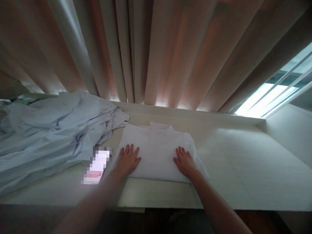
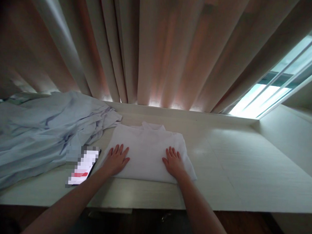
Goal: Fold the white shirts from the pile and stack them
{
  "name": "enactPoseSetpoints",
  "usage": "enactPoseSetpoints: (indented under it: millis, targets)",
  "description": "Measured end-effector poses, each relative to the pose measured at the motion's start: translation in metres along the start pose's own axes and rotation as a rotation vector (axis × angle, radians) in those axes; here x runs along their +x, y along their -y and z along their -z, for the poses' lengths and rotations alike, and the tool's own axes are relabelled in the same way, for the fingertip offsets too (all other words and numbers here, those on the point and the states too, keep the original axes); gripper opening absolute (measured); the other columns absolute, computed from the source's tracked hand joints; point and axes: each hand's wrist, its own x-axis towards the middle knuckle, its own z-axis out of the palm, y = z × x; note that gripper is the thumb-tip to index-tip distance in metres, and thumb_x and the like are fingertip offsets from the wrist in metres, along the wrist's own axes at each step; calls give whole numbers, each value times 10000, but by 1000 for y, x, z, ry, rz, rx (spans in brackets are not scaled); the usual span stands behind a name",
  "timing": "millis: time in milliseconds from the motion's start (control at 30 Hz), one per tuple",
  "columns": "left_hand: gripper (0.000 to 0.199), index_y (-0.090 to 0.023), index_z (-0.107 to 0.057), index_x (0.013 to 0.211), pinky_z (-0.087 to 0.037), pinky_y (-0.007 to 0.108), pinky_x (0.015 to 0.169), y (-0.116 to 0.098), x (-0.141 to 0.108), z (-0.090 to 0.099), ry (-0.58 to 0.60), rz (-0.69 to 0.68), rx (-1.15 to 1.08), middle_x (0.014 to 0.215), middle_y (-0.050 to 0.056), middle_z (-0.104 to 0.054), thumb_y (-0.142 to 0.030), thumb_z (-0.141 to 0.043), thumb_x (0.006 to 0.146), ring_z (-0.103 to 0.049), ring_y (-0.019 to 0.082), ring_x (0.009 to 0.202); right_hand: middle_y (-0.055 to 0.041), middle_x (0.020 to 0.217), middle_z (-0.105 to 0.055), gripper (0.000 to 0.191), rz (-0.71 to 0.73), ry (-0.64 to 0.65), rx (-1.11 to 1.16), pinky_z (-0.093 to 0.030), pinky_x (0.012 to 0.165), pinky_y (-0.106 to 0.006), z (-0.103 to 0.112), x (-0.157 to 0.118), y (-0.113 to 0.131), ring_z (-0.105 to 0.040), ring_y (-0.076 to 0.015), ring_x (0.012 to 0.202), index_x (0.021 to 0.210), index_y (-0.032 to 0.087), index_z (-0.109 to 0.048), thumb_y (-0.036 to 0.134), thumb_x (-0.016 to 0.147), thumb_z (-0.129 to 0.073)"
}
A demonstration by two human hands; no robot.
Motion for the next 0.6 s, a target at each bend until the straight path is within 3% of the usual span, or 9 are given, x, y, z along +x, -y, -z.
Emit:
enactPoseSetpoints:
  millis: [100, 233, 600]
  targets:
    - [591, -217, -272, 1355, -63, 499, 1030, 10, -23, 2, -3, 24, 26, 1415, 129, -263, -509, -291, 841, -149, 307, 1311, -111, 1447, -152, 610, -70, 6, -19, -81, 1043, -454, -5, -24, -23, -66, -239, 1324, 1380, 130, -223, 474, 876, -222]
    - [594, -221, -250, 1365, -58, 491, 1036, 4, -40, 6, -9, 45, 19, 1426, 114, -243, -504, -285, 844, -135, 301, 1316, -96, 1456, -116, 594, -145, -65, 2, -82, 1040, -461, -17, -42, -27, -51, -247, 1324, 1384, 150, -214, 457, 876, -248]
    - [587, -213, -274, 1358, -71, 483, 1041, -2, -42, 5, -48, 58, 40, 1428, 107, -238, -496, -292, 843, -139, 289, 1318, -90, 1455, -132, 571, -171, -109, 54, -70, 1038, -446, -15, -45, -20, -58, -237, 1323, 1381, 164, -222, 433, 879, -273]
